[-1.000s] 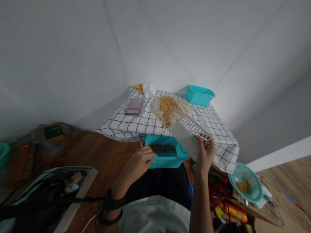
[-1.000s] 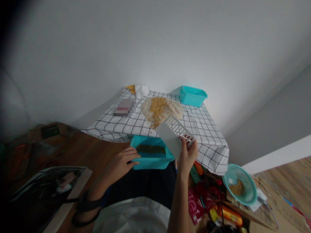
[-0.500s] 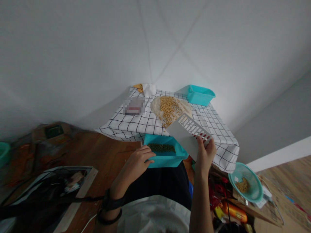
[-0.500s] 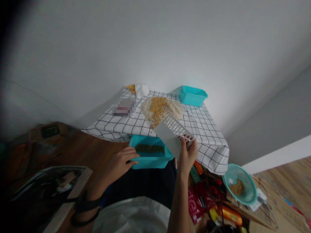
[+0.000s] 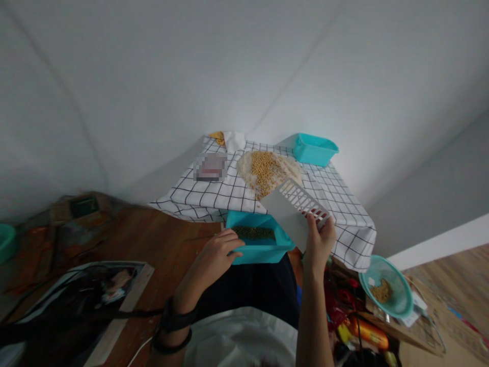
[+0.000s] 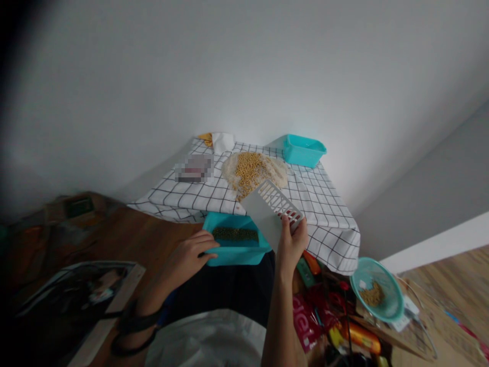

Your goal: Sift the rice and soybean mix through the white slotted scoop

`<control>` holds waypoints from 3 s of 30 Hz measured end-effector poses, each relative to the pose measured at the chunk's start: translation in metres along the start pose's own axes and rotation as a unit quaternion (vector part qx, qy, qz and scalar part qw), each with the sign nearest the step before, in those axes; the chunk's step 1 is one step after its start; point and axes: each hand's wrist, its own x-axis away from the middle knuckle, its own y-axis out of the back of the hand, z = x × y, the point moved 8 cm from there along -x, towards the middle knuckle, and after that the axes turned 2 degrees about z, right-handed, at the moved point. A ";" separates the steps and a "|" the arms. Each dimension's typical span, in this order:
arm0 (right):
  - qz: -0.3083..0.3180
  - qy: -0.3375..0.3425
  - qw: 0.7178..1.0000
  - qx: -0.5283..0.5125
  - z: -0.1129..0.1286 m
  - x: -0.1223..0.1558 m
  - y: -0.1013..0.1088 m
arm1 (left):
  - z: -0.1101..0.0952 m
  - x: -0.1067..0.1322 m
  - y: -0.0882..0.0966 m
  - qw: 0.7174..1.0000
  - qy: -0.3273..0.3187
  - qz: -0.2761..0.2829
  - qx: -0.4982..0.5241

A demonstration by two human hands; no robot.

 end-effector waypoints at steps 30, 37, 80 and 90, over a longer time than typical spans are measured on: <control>-0.027 0.014 0.999 0.045 0.006 0.000 0.006 | -0.001 0.002 0.002 1.000 -0.009 -0.013 -0.006; -0.037 0.023 0.998 0.036 0.005 0.002 0.006 | 0.000 0.002 0.001 1.000 -0.010 -0.011 -0.004; 0.010 0.011 0.999 -0.041 0.010 0.001 -0.004 | 0.002 0.004 0.001 1.000 -0.006 -0.017 -0.001; 0.060 0.056 0.996 0.024 0.028 0.001 -0.008 | 0.006 0.006 0.012 1.000 0.005 -0.021 0.003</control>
